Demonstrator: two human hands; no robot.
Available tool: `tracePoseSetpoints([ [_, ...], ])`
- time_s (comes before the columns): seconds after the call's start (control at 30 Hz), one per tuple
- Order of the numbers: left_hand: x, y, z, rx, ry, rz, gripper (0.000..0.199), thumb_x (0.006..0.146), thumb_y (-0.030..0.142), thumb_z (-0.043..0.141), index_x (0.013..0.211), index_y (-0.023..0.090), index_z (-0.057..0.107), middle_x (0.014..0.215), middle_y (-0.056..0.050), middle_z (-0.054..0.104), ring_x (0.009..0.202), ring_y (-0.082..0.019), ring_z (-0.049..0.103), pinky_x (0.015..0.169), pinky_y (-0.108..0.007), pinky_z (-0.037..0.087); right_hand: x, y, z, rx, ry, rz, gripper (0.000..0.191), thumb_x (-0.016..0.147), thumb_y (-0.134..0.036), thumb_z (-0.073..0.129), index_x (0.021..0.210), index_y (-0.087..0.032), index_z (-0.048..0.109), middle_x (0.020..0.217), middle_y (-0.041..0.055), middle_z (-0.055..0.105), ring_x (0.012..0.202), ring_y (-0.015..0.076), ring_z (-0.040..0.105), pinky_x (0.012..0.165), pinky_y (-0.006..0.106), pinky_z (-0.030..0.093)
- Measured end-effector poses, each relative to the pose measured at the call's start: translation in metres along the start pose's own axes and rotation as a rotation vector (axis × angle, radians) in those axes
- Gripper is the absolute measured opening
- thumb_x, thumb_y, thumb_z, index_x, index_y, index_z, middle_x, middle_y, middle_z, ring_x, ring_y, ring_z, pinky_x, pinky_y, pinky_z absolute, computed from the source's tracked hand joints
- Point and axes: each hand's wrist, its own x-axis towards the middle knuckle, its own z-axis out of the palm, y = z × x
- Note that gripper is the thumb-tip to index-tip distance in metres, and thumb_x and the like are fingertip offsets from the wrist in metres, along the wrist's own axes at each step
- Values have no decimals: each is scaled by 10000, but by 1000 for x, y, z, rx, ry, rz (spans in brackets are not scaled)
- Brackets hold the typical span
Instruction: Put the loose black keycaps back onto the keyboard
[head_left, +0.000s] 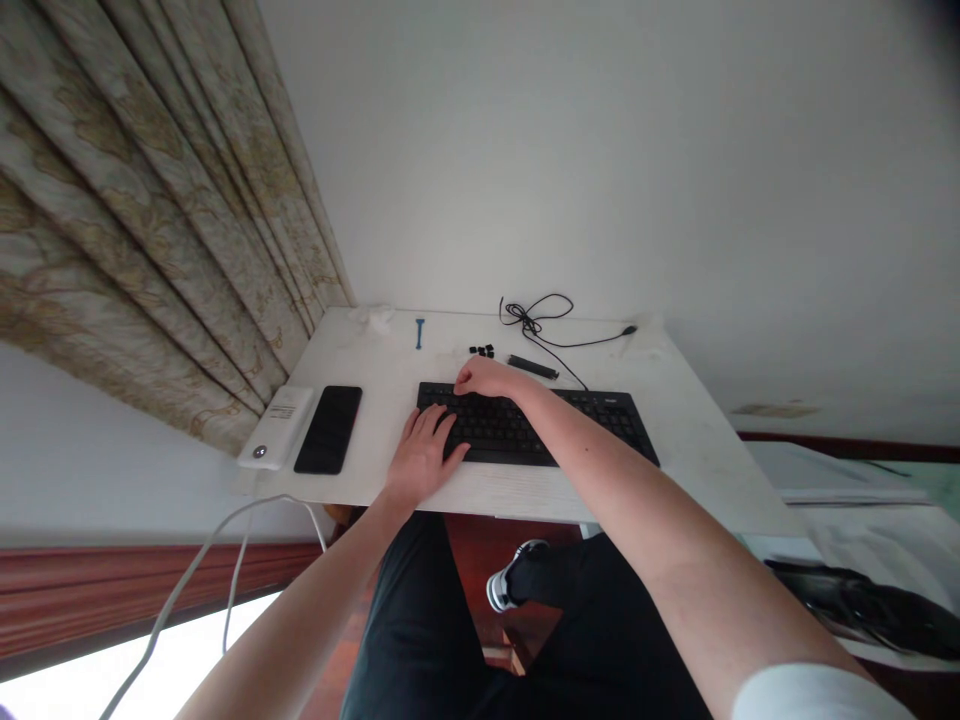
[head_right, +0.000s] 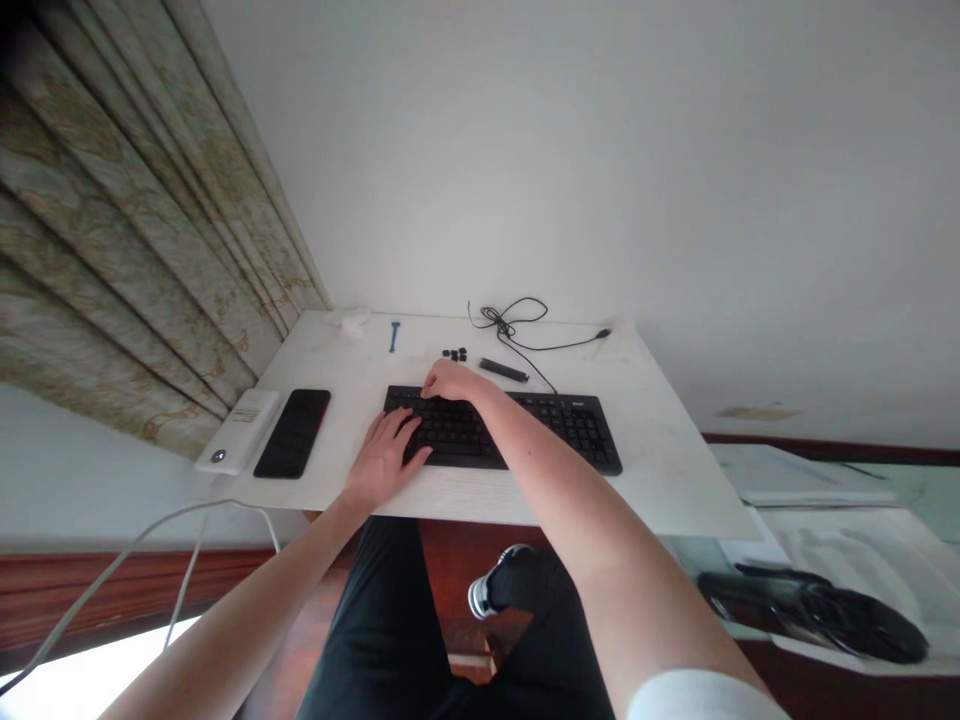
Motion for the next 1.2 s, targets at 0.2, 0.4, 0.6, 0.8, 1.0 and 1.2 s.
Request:
tracePoseSetpoints([
  [0.2, 0, 0, 0, -17, -3, 1, 449, 908, 422, 595, 1292, 190, 583, 1397, -164, 534, 1378, -350, 408, 1188, -569, 227, 15, 3, 3, 99, 50, 62, 162, 530, -187, 881, 572, -178, 725, 473, -14, 612, 494, 121, 558, 523, 234, 428],
  [0.4, 0, -1, 1, 66, -26, 23, 457, 930, 427, 559, 1323, 196, 555, 1404, -165, 526, 1388, -344, 397, 1177, -573, 248, 29, 14, 7, 333, 131, 132, 353, 303, -245, 946, 506, -197, 661, 410, -46, 543, 407, 84, 484, 388, 190, 391],
  [0.6, 0, -2, 2, 59, -38, 22, 460, 930, 424, 558, 1335, 205, 546, 1411, -160, 520, 1396, -348, 383, 1179, -584, 235, 31, 13, 4, 300, 8, 116, 297, 333, -162, 920, 481, -188, 664, 425, -29, 553, 452, 98, 498, 405, 195, 384],
  [0.8, 1, -2, 1, 42, -14, 17, 431, 924, 422, 566, 1296, 205, 581, 1381, -153, 549, 1367, -342, 423, 1182, -567, 247, 10, 2, 3, 54, 58, 102, 131, 609, -203, 844, 691, -168, 747, 606, 18, 652, 597, 152, 582, 597, 264, 431],
  [1.0, 1, -1, -1, 50, -3, 15, 418, 920, 419, 572, 1289, 222, 590, 1368, -139, 566, 1356, -330, 438, 1175, -560, 268, -57, 16, 21, 153, 583, 16, 290, 929, -375, 520, 920, -166, 721, 800, 50, 695, 720, 164, 599, 677, 269, 428],
  [1.2, -1, -1, 2, 61, 9, 27, 420, 925, 429, 558, 1284, 215, 595, 1368, -138, 564, 1348, -326, 446, 1174, -551, 268, -154, 73, 35, -44, 924, 78, 355, 957, -438, 453, 883, -175, 679, 794, 87, 668, 694, 202, 569, 689, 318, 428],
])
